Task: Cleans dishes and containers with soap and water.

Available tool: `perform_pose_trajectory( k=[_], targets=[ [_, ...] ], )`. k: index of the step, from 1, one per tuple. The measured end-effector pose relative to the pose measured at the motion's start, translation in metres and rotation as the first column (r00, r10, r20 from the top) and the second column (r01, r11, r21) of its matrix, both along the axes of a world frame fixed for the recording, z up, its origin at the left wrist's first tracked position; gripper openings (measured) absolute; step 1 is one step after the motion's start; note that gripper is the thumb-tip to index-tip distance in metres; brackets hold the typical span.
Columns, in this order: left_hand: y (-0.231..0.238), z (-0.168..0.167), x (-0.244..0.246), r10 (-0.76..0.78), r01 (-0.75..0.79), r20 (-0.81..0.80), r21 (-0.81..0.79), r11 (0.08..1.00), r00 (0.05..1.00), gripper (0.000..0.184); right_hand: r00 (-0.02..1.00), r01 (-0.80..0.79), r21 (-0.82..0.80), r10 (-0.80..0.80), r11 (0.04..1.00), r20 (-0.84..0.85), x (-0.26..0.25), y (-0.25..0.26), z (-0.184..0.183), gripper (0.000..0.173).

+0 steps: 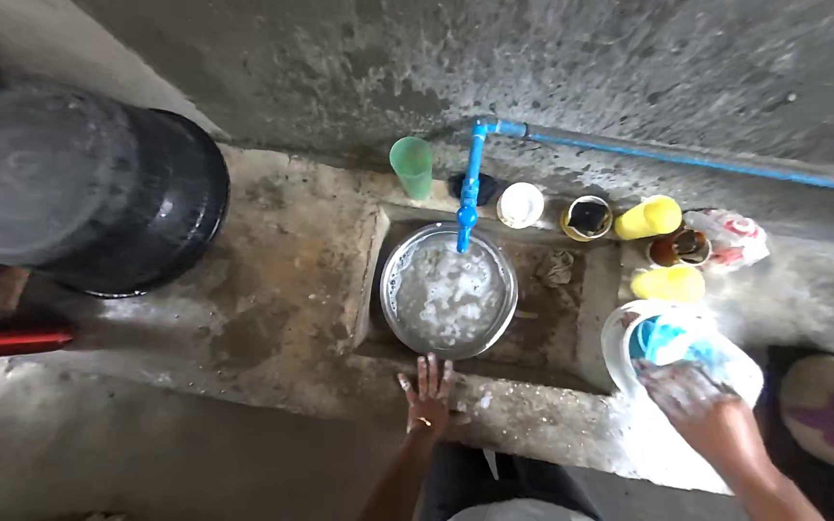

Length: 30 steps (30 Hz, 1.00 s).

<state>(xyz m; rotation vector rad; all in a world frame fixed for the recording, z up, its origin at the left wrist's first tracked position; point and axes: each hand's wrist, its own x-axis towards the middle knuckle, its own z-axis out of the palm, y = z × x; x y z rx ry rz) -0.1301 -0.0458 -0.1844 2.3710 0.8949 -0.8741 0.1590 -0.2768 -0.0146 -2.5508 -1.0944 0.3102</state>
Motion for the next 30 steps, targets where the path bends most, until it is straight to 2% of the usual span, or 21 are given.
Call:
perform_pose_trajectory(
  k=[2,4,6,7,9,11,13,15,17,18,19,21,22,25,28,30],
  targets=[
    [-0.016,-0.009,0.032,-0.047,0.053,0.080,-0.075,0.996,0.996,0.113,0.991,-0.012,0.131,0.029,0.991,-0.134,-0.021,0.022,-0.024,0.027],
    [-0.032,-0.019,0.064,-0.155,0.190,0.198,-0.175,0.966,0.968,0.103,0.968,0.019,0.163,0.022,0.986,-0.249,-0.041,0.043,-0.064,0.024],
    [-0.039,-0.029,0.095,-0.243,0.328,0.323,-0.244,0.912,0.915,0.089,0.923,0.143,0.130,-0.085,0.981,-0.374,-0.058,0.057,-0.107,0.022],
    [-0.034,-0.033,0.109,-0.226,0.324,0.351,-0.250,0.913,0.908,0.082,0.894,0.228,0.125,-0.157,0.965,-0.420,-0.064,0.062,-0.130,0.021],
    [-0.009,-0.041,0.129,-0.019,0.088,0.341,-0.188,0.978,0.940,0.075,0.828,0.380,0.106,-0.287,0.919,-0.481,-0.076,0.063,-0.171,0.022],
    [0.041,-0.056,0.134,0.172,-0.167,0.263,-0.042,0.985,0.949,0.068,0.834,0.399,0.027,-0.350,0.917,-0.427,-0.091,0.058,-0.198,0.026],
    [0.099,-0.074,0.128,0.258,-0.289,0.232,0.110,0.951,0.938,0.076,0.920,0.250,-0.162,-0.287,0.955,-0.268,-0.102,0.054,-0.215,0.034],
    [0.145,-0.084,0.123,0.238,-0.255,0.113,0.169,0.952,0.965,0.084,0.985,0.121,-0.242,-0.147,0.963,-0.092,-0.110,0.051,-0.232,0.036],
    [0.161,-0.089,0.122,0.148,-0.141,-0.089,0.086,0.986,0.985,0.079,0.993,0.101,-0.264,-0.112,0.959,-0.027,-0.117,0.046,-0.234,0.035],
    [0.162,-0.092,0.126,0.107,-0.103,-0.179,0.031,0.994,0.978,0.070,0.994,0.102,-0.296,-0.112,0.950,-0.018,-0.118,0.046,-0.231,0.036],
    [0.162,-0.093,0.134,0.103,-0.112,-0.252,-0.021,0.994,0.962,0.061,0.992,0.101,-0.351,-0.119,0.931,-0.031,-0.118,0.048,-0.225,0.037],
    [0.161,-0.097,0.155,0.230,-0.267,-0.326,-0.075,0.961,0.917,0.056,0.986,0.066,-0.452,-0.128,0.889,-0.108,-0.112,0.058,-0.211,0.042],
    [0.155,-0.098,0.166,0.289,-0.333,-0.324,-0.090,0.938,0.901,0.054,0.979,0.045,-0.472,-0.132,0.880,-0.154,-0.111,0.061,-0.207,0.044],
    [0.128,-0.095,0.206,0.229,-0.285,-0.298,-0.160,0.945,0.927,0.055,0.969,0.009,-0.483,-0.127,0.875,-0.212,-0.108,0.063,-0.206,0.047],
    [0.093,-0.096,0.233,0.265,-0.309,-0.208,-0.220,0.925,0.942,0.063,0.979,0.019,-0.453,-0.108,0.891,-0.171,-0.108,0.062,-0.206,0.048],
    [0.073,-0.088,0.236,0.216,-0.267,-0.204,-0.267,0.926,0.955,0.056,0.984,0.020,-0.437,-0.095,0.899,-0.149,-0.109,0.064,-0.207,0.045]
  ],
)
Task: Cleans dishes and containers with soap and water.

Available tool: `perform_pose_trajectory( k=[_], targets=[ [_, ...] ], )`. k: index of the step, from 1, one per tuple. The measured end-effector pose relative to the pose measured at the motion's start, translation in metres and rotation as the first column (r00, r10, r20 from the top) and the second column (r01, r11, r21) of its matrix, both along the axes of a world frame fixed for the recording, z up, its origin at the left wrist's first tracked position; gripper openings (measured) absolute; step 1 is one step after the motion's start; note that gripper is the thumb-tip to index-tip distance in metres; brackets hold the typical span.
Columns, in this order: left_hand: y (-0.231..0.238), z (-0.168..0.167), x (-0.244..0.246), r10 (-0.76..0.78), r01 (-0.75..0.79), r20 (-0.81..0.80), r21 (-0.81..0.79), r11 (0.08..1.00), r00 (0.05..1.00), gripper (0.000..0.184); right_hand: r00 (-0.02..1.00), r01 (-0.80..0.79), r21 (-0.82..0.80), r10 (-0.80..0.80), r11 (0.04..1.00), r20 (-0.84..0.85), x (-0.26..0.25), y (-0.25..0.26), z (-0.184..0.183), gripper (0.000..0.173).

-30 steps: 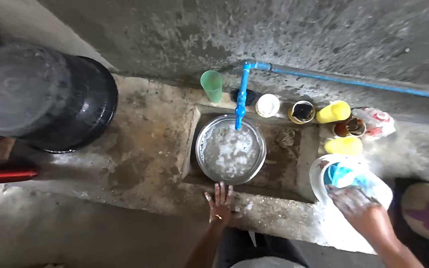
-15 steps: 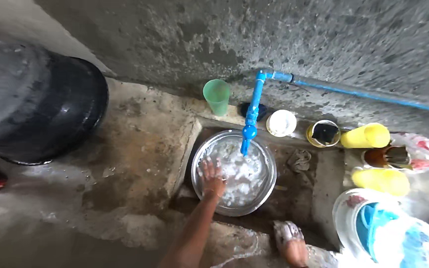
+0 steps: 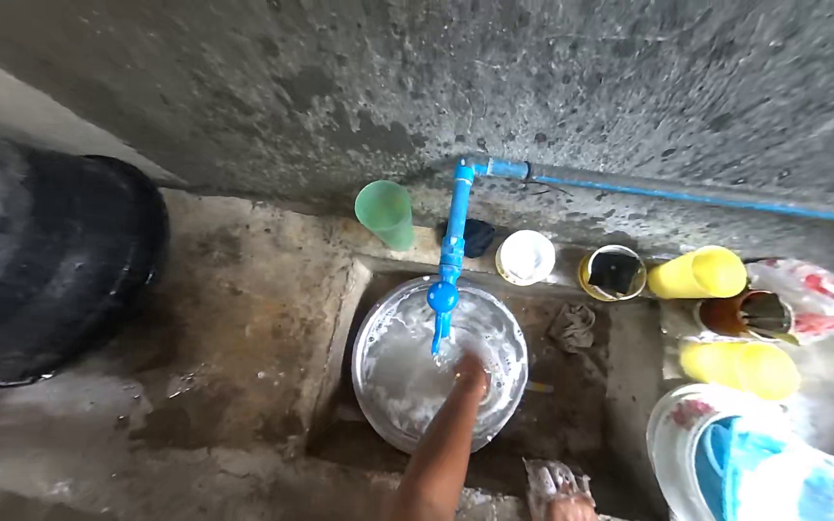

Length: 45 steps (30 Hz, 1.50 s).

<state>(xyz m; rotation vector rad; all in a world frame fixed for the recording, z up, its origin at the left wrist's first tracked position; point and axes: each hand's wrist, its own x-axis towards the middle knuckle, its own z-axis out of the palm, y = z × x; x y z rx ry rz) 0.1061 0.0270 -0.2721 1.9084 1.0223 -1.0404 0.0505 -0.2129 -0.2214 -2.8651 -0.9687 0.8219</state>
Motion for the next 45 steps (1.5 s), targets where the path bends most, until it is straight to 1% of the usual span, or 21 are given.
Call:
perform_pose_trajectory(
  k=[5,7,10,13,15,16,18,19,21,22,24,26,29,31,33,35,37,39,41,43,45],
  targets=[
    [-0.023,0.003,-0.013,-0.175,0.161,-0.075,-0.162,0.973,0.982,0.039,0.994,0.010,-0.116,-0.022,0.993,-0.103,0.005,0.007,0.009,0.043],
    [-0.014,0.000,-0.025,-0.147,0.139,-0.038,-0.152,0.979,0.988,0.038,0.997,0.001,-0.096,-0.008,0.995,-0.071,0.004,0.007,0.006,0.042],
    [0.004,-0.005,-0.053,0.247,-0.211,0.194,-0.187,0.959,0.950,0.049,0.998,0.006,-0.086,-0.011,0.996,-0.059,0.002,0.006,0.002,0.043],
    [0.020,0.014,-0.067,0.683,-0.576,0.267,-0.383,0.723,0.680,0.061,0.992,-0.059,0.039,0.054,0.998,0.114,-0.002,0.001,-0.004,0.035],
    [0.031,0.027,-0.074,0.806,-0.634,0.287,-0.504,0.586,0.518,0.064,0.992,-0.054,0.043,0.049,0.998,0.114,-0.002,0.001,-0.003,0.037],
    [0.036,0.031,-0.078,0.818,-0.636,0.329,-0.515,0.575,0.472,0.064,0.997,-0.037,0.015,0.036,0.999,0.074,-0.001,0.002,-0.003,0.039],
    [0.045,0.026,-0.086,0.731,-0.638,0.476,-0.377,0.671,0.488,0.054,1.000,-0.019,-0.049,0.019,0.999,0.000,0.000,0.004,-0.001,0.044],
    [0.046,0.018,-0.090,0.627,-0.640,0.538,-0.196,0.743,0.563,0.049,1.000,-0.025,-0.055,0.025,0.998,0.009,0.001,0.004,-0.001,0.044],
    [0.047,0.008,-0.096,0.385,-0.478,0.415,0.146,0.866,0.824,0.059,0.999,-0.034,-0.061,0.035,0.998,0.023,0.000,0.003,-0.003,0.042],
    [0.046,0.005,-0.098,0.308,-0.374,0.288,0.209,0.904,0.907,0.068,0.999,-0.031,-0.065,0.033,0.997,0.026,-0.001,0.004,-0.003,0.041],
    [0.040,0.001,-0.103,0.186,-0.213,0.141,0.208,0.955,0.972,0.074,0.996,-0.018,-0.175,0.003,0.984,-0.085,0.004,0.012,0.003,0.045],
    [0.035,0.003,-0.109,0.086,-0.094,0.106,0.070,0.993,0.991,0.072,0.950,-0.063,-0.362,-0.055,0.930,-0.308,0.017,0.025,0.011,0.054],
    [0.035,0.017,-0.127,0.086,-0.073,0.204,-0.070,0.995,0.975,0.065,0.979,-0.010,-0.272,-0.046,0.962,-0.198,0.007,0.014,-0.005,0.054],
    [0.037,0.033,-0.145,0.199,-0.255,0.367,0.109,0.961,0.909,0.052,0.977,-0.035,-0.299,-0.030,0.954,-0.211,0.009,0.021,0.006,0.055],
    [0.044,0.044,-0.163,0.244,-0.460,0.494,0.381,0.802,0.834,0.051,0.961,-0.058,-0.341,-0.041,0.938,-0.275,0.014,0.032,0.020,0.055],
    [0.055,0.046,-0.178,0.383,-0.620,0.511,0.455,0.639,0.769,0.072,0.972,-0.039,-0.324,-0.038,0.945,-0.230,0.008,0.026,0.010,0.055],
    [0.070,0.040,-0.188,0.607,-0.743,0.431,0.332,0.581,0.668,0.088,0.980,-0.037,-0.332,-0.031,0.942,-0.197,0.004,0.017,-0.005,0.058],
    [0.080,0.025,-0.193,0.746,-0.819,0.344,0.172,0.548,0.571,0.081,0.988,-0.020,-0.280,-0.024,0.960,-0.152,0.003,0.004,-0.019,0.060],
    [0.084,0.013,-0.193,0.760,-0.807,0.283,0.115,0.579,0.585,0.072,0.998,-0.008,-0.224,-0.007,0.975,-0.067,0.000,-0.007,-0.028,0.059],
    [0.083,0.007,-0.192,0.745,-0.789,0.274,0.110,0.605,0.609,0.071,0.987,-0.005,-0.295,-0.043,0.955,-0.156,0.005,0.006,-0.008,0.056],
    [0.081,0.002,-0.192,0.769,-0.830,0.337,0.077,0.553,0.544,0.066,0.987,0.004,-0.281,-0.048,0.960,-0.150,0.005,0.008,-0.003,0.056]
  ],
)
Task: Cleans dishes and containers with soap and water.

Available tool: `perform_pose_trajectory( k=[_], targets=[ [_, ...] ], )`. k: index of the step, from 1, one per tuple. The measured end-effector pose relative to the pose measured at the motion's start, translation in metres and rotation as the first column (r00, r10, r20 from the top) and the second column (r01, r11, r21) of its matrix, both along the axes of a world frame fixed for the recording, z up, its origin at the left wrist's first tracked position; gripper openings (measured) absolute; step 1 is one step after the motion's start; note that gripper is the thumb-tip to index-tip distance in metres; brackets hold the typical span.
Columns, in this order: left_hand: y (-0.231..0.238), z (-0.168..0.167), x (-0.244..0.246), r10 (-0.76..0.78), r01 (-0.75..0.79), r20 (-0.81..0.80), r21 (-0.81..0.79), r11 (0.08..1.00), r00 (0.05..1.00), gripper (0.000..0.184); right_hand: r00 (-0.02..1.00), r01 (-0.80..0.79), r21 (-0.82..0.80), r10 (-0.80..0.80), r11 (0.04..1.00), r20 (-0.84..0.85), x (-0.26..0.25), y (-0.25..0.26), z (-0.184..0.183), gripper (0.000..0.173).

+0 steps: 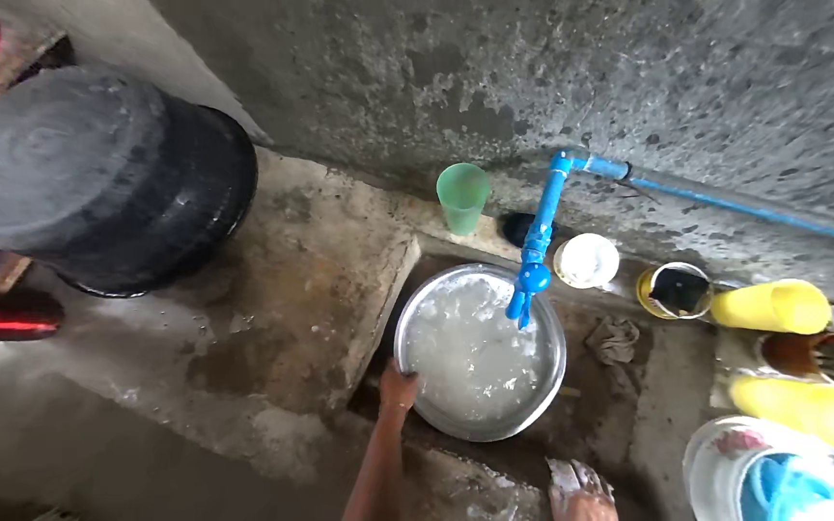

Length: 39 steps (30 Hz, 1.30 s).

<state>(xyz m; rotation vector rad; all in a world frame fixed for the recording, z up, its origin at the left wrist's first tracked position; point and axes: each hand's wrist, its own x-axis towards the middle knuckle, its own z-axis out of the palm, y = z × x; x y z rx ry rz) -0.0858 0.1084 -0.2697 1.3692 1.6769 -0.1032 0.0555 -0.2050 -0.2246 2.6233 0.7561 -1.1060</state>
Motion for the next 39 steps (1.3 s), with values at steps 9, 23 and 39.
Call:
perform_pose_trajectory(
  k=[9,23,39],
  targets=[
    [-0.004,0.023,-0.001,0.110,-0.125,0.076,0.230,0.965,0.991,0.046,0.996,-0.042,0.098,0.034,0.994,0.085,-0.004,-0.005,-0.003,0.054],
    [-0.002,0.041,0.001,0.088,-0.117,0.104,0.323,0.939,0.991,0.042,0.994,-0.051,0.186,0.032,0.981,0.104,-0.004,-0.004,-0.001,0.047],
    [0.026,0.072,-0.005,-0.018,0.013,0.008,0.405,0.914,1.000,0.035,0.979,-0.108,0.271,0.055,0.957,0.195,-0.005,-0.008,-0.006,0.043]
  ],
)
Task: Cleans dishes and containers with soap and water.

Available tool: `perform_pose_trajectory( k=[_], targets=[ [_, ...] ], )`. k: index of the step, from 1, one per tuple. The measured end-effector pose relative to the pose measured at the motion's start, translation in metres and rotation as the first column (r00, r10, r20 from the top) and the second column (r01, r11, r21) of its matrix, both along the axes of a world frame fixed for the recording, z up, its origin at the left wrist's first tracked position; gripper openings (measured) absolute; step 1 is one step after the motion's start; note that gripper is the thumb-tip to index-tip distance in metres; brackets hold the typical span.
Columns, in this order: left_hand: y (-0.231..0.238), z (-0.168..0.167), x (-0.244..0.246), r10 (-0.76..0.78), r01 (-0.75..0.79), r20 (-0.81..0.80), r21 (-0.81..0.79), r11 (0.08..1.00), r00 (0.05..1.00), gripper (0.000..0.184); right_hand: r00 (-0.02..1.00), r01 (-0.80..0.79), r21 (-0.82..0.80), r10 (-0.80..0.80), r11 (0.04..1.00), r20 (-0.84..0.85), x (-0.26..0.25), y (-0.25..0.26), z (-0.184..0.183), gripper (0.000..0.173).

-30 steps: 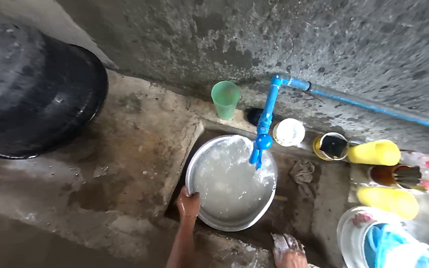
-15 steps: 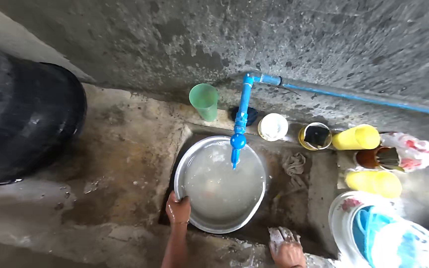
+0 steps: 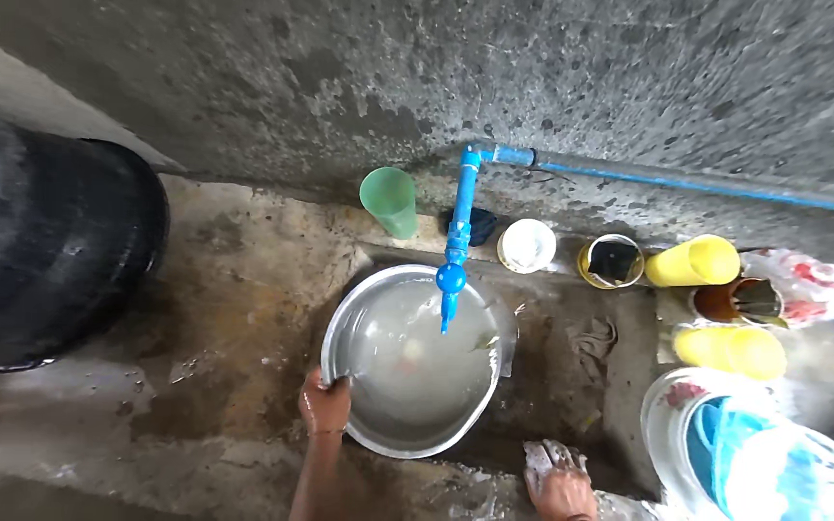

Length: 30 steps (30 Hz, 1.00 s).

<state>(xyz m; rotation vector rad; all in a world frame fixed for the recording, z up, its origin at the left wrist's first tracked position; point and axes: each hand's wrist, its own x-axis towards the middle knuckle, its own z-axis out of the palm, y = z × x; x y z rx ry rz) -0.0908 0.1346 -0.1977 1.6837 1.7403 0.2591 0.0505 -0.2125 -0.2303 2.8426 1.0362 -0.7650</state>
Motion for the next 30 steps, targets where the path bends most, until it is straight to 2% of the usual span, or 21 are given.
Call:
perform_pose_trajectory(
  k=[8,12,14,15,17,18,19,20,21,22,23,24,25,26,27,30],
  targets=[
    [0.015,0.008,-0.006,-0.050,0.050,-0.012,0.000,0.999,0.999,0.036,0.999,-0.007,0.015,0.006,1.000,0.053,-0.002,-0.002,-0.005,0.043],
    [0.022,0.013,-0.004,-0.100,0.099,-0.115,-0.015,0.995,0.988,0.038,1.000,-0.004,-0.018,0.004,1.000,0.013,-0.001,-0.002,-0.007,0.046],
    [0.022,0.019,-0.002,-0.113,0.115,-0.197,-0.001,0.993,0.974,0.048,0.998,0.012,-0.101,-0.018,0.995,-0.052,0.001,0.001,-0.003,0.048],
    [0.018,0.023,0.000,-0.124,0.138,-0.241,0.040,0.990,0.963,0.055,0.990,0.026,-0.171,-0.050,0.985,-0.135,0.004,0.003,0.002,0.051],
    [-0.005,0.035,0.014,-0.204,0.269,-0.270,0.231,0.935,0.941,0.065,0.983,0.021,-0.220,-0.060,0.975,-0.172,0.006,0.006,0.004,0.053],
    [-0.025,0.038,0.028,-0.302,0.374,-0.245,0.340,0.863,0.921,0.058,0.978,0.016,-0.251,-0.068,0.968,-0.199,0.008,0.008,0.005,0.054],
    [-0.050,0.037,0.046,-0.439,0.480,-0.195,0.382,0.790,0.877,0.047,0.975,0.018,-0.252,-0.073,0.967,-0.209,0.008,0.008,0.005,0.053],
    [-0.080,0.033,0.067,-0.594,0.593,-0.108,0.327,0.736,0.797,0.036,0.970,0.022,-0.255,-0.082,0.967,-0.227,0.009,0.008,0.005,0.052],
    [-0.109,0.025,0.088,-0.743,0.734,0.010,0.146,0.663,0.669,0.029,0.973,0.021,-0.230,-0.072,0.973,-0.219,0.009,0.006,0.003,0.051],
    [-0.132,0.012,0.110,-0.847,0.857,0.135,-0.114,0.502,0.514,0.033,0.973,0.021,-0.211,-0.068,0.977,-0.218,0.009,0.005,0.002,0.051],
    [-0.149,-0.006,0.132,-0.903,0.896,0.223,-0.347,0.278,0.366,0.044,0.978,0.018,-0.192,-0.057,0.981,-0.201,0.008,0.005,0.001,0.050],
    [-0.165,-0.028,0.150,-0.933,0.857,0.253,-0.507,0.097,0.255,0.063,0.989,0.015,-0.146,-0.036,0.989,-0.146,0.005,0.002,-0.002,0.049],
    [-0.179,-0.048,0.163,-0.950,0.798,0.237,-0.602,0.019,0.201,0.080,0.998,0.007,-0.081,-0.013,0.997,-0.068,0.003,0.001,-0.006,0.047],
    [-0.191,-0.065,0.170,-0.963,0.752,0.193,-0.660,0.013,0.186,0.082,1.000,0.002,-0.027,-0.002,1.000,-0.004,0.002,0.000,-0.008,0.046],
    [-0.201,-0.078,0.173,-0.970,0.720,0.148,-0.693,0.039,0.195,0.074,0.999,-0.002,0.006,0.002,1.000,0.033,0.000,-0.001,-0.009,0.045],
    [-0.213,-0.088,0.178,-0.969,0.688,0.077,-0.718,0.110,0.235,0.053,0.993,-0.024,0.086,0.014,0.996,0.114,-0.002,-0.002,-0.010,0.043]
  ],
)
